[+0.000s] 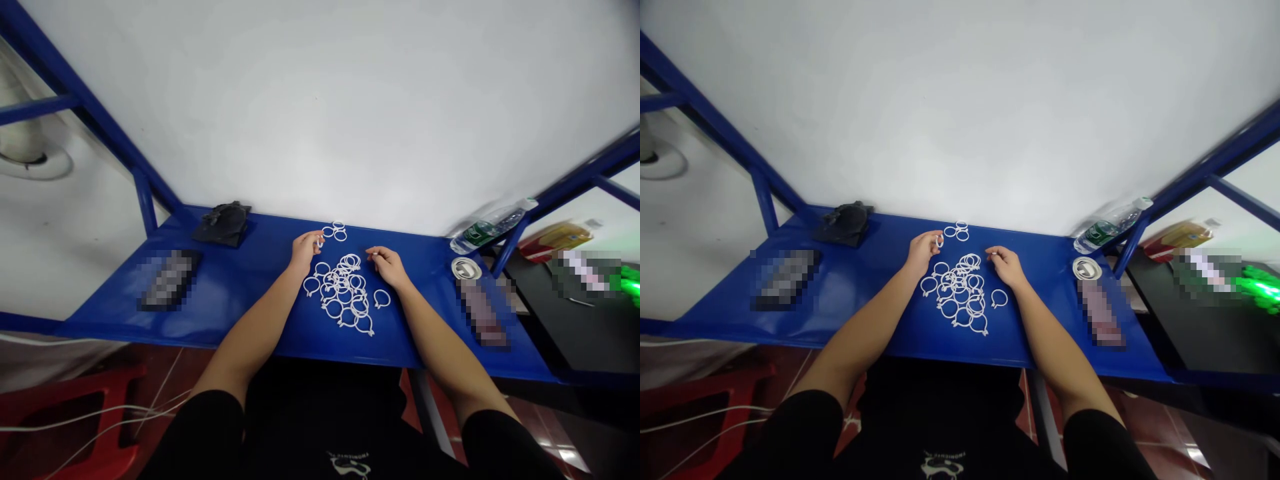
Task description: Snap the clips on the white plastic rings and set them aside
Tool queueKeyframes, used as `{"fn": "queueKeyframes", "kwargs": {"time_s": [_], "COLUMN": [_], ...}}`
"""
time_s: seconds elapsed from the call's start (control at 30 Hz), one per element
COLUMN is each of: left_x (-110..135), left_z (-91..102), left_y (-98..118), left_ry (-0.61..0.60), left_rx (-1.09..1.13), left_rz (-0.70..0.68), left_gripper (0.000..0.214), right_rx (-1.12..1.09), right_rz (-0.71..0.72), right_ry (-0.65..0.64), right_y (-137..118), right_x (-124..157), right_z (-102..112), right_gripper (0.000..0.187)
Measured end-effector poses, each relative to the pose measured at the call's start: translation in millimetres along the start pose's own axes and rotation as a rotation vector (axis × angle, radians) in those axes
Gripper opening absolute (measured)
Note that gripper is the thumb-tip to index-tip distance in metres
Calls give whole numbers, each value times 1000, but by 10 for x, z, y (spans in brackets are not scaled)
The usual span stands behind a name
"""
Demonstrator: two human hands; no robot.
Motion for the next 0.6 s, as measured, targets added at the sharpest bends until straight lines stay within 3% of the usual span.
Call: {"fn": "queueKeyframes", "kwargs": {"time_s": [0.47, 0.6], "left_x": [38, 136], "left_z": [-78, -174], "left_y": [-6, 44], "left_ry": [-77, -191], "left_rx": [-96, -87], "left_rz": [-122, -183], "left_gripper": [12, 13], "right_rx": [49, 51], "right_rz": [15, 10], "right_ry": [-56, -62], "right_y": [-1, -9], "right_x": [7, 10], "right_z": [-35, -30], "right_gripper": [35, 38]}}
Point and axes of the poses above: each hand's wrist, its own x-axis away from the middle knuckle, its own z-axis out of the back of the hand, y = z × x, the point moved 8 cm from there along -x, towards the middle knuckle, and after that the axes turned 11 degrees about y, right-handed, at the moved point
